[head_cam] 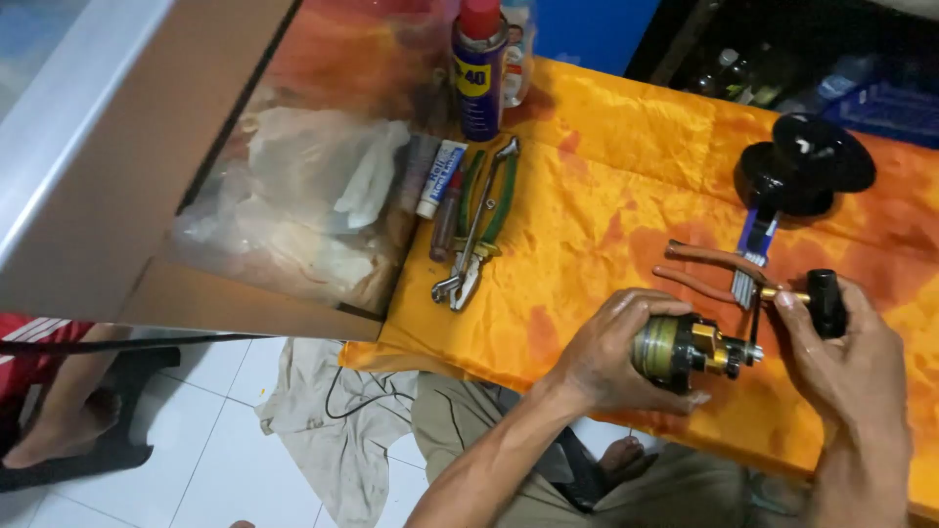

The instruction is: Disassembling, lubricating, and reassembling a fishing reel on a cloth-covered surface.

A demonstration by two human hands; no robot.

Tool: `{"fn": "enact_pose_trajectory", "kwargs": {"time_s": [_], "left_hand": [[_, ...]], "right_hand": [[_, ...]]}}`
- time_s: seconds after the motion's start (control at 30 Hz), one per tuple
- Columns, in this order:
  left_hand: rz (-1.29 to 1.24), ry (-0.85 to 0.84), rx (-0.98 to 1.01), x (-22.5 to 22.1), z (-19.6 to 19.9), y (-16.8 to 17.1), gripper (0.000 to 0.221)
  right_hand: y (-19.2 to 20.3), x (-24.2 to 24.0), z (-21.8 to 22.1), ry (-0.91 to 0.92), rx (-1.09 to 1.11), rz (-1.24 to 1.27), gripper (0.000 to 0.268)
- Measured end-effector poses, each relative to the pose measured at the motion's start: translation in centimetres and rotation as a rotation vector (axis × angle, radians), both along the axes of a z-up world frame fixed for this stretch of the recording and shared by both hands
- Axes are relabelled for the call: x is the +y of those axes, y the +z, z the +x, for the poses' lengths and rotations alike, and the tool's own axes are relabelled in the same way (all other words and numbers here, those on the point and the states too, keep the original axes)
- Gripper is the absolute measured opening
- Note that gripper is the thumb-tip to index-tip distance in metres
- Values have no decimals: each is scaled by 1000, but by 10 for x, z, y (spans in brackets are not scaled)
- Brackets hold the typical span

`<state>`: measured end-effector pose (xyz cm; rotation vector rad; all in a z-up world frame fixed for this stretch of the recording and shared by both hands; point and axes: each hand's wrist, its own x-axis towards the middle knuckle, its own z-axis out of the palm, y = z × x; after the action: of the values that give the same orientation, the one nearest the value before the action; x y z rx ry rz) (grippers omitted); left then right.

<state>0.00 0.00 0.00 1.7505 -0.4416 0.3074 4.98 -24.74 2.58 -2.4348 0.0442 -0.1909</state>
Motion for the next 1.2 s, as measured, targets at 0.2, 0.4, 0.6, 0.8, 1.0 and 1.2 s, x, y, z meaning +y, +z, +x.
{"fn": "enact_pose_trajectory", "kwargs": {"time_s": [0.2,0.4,0.6,0.8,1.0,1.2], "left_hand": [[-63,76,-60,0,-2,14,71],[-38,122,-141,-11,-8,36,73],[-24,101,-155,-21,-11,42,74],[22,104,-136,-34,-14,37,76],[47,92,-166,-50,-22,36,71],[43,56,-183,-65,-34,38,73]], "right_hand": [[11,-3,-22,-47,90,-123,34],[29,-10,-56,-90,169,-101,41],[33,-20,-103,-74,103,-68,35],[47,-26,-142,-45,232,40,39],[51,-41,-169,10,175,53,31],[46,-58,-173,164,-166,96,45]]}}
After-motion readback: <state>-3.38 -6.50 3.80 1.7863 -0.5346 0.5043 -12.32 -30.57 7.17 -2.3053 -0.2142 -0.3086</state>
